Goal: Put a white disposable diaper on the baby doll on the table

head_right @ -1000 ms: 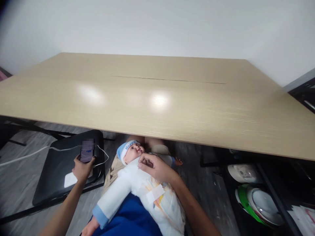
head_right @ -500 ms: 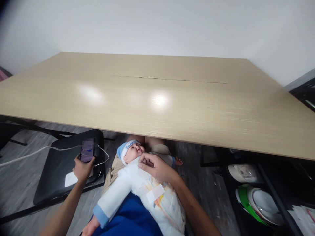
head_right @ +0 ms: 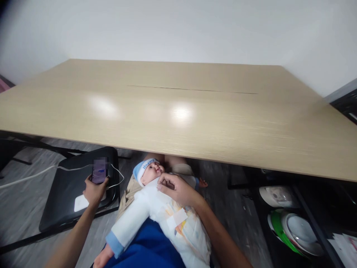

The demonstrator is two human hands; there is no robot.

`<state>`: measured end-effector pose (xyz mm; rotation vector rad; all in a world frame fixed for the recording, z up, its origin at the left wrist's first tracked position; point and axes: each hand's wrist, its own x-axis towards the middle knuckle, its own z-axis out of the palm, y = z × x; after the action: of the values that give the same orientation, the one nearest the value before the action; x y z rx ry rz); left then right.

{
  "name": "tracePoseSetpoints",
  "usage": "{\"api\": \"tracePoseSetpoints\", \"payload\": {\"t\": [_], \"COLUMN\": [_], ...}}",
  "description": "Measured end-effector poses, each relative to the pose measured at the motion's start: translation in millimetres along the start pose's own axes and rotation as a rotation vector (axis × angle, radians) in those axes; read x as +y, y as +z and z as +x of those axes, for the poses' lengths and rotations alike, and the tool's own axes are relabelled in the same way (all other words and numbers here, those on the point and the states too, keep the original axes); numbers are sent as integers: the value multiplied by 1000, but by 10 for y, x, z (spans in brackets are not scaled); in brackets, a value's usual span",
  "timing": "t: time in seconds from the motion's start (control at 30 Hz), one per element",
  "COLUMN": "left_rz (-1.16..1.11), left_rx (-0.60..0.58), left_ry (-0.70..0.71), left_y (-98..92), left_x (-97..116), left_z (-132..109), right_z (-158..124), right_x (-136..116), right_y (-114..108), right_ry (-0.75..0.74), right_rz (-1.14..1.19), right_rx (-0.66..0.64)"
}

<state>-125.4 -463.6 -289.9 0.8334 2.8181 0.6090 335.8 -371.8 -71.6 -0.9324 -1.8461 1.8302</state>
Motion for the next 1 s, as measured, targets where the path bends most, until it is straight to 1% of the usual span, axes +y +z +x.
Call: {"api": "tracePoseSetpoints", "payload": {"t": [0.3, 0.77, 1.0], "left_rz": [-6, -2, 6], "left_rx": [-1, -9, -58], "left_ry": [1, -20, -68], "left_y": [-11, 22, 59], "left_x": [-2, -23, -75], "left_z": [-5, 31, 112], "right_z": [4, 1, -4], "right_x": [-8, -35, 0], "right_y": [0, 12, 8], "right_ry": [1, -1, -4], "right_rz": [23, 14, 6], "right_rx": [0, 15, 14]}}
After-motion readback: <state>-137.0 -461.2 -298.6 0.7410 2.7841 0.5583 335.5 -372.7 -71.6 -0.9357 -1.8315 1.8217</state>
